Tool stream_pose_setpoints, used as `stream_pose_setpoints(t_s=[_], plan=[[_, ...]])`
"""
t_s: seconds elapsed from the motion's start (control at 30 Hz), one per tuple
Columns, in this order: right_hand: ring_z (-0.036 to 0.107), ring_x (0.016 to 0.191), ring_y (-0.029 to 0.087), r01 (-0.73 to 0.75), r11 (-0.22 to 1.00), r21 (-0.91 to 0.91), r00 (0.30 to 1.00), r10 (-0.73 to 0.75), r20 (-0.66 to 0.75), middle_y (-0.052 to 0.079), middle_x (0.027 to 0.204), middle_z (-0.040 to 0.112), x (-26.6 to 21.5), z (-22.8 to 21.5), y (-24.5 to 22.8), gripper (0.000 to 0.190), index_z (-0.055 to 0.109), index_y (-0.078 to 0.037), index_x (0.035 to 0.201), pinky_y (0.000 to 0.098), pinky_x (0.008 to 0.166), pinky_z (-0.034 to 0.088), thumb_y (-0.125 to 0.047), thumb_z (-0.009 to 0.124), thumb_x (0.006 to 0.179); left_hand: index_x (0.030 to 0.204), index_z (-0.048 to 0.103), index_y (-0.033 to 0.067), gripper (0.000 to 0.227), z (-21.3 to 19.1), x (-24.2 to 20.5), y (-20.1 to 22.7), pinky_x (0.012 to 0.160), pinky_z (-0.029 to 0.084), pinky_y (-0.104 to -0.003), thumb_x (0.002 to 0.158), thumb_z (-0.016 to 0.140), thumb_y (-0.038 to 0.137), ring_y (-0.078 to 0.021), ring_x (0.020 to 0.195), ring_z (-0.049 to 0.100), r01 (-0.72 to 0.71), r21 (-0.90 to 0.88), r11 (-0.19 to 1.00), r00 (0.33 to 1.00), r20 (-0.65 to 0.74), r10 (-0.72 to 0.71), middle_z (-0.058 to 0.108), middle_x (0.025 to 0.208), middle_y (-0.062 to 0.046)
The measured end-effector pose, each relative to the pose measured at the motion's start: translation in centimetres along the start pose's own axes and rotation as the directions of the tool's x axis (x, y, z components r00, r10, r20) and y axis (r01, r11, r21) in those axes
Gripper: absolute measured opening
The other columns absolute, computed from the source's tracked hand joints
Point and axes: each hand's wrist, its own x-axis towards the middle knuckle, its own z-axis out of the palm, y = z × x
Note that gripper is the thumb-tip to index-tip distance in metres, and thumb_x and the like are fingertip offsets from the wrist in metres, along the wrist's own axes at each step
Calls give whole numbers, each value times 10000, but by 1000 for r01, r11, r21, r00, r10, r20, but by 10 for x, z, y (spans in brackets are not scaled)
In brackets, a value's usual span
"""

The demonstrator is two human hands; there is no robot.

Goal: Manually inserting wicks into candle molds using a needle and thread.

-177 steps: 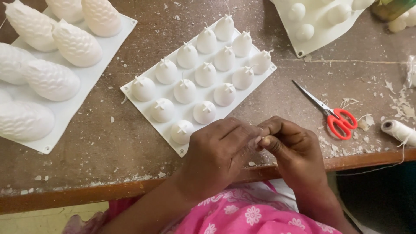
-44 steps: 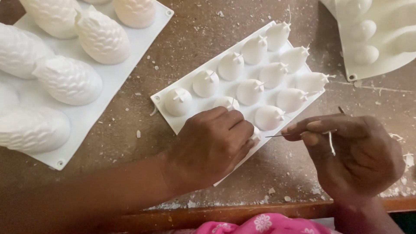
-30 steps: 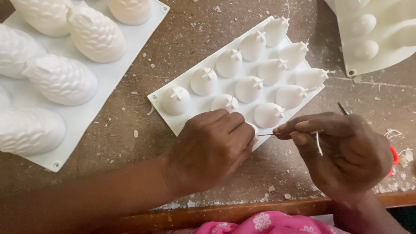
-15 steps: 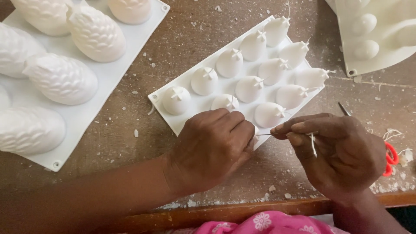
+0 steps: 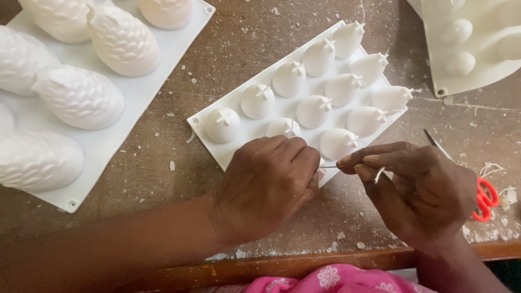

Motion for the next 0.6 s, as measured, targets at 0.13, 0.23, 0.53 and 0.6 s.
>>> stream_pose_setpoints(t_s=[0.13,0.23,0.53,0.6], plan=[[792,832,157,62,924,-377,990,-9,142,114,946,786,4,-4,2,164,642,-2,950,273,664,604,-3,780,861,870,659,15,191,5,-1,-1,531,509,-348,832,824,103,-169,616,633,27,61,998,998,52,-30,647,718,-75],[774,836,147,132,901,-414,975,-43,218,72,948,779,6,1,10,155,697,-56,964,258,693,583,-40,789,840,867,659,11,176,4,0,1,521,497,-360,870,795,123,-171,601,623,51,38,998,998,36,-52,635,700,-68],[751,819,116,-35,977,-211,998,44,35,76,1007,786,7,-13,19,107,711,-60,1023,244,693,583,-102,792,966,836,592,50,182,-3,0,1,638,511,-393,836,764,110,-219,682,619,41,11,999,999,9,-41,601,739,-69],[756,845,129,-11,971,-240,999,23,45,79,985,782,11,-13,18,101,712,-60,990,257,714,578,-97,794,944,837,591,53,186,-3,0,1,641,514,-393,823,765,116,-219,688,623,37,8,999,999,13,-37,606,750,-68]])
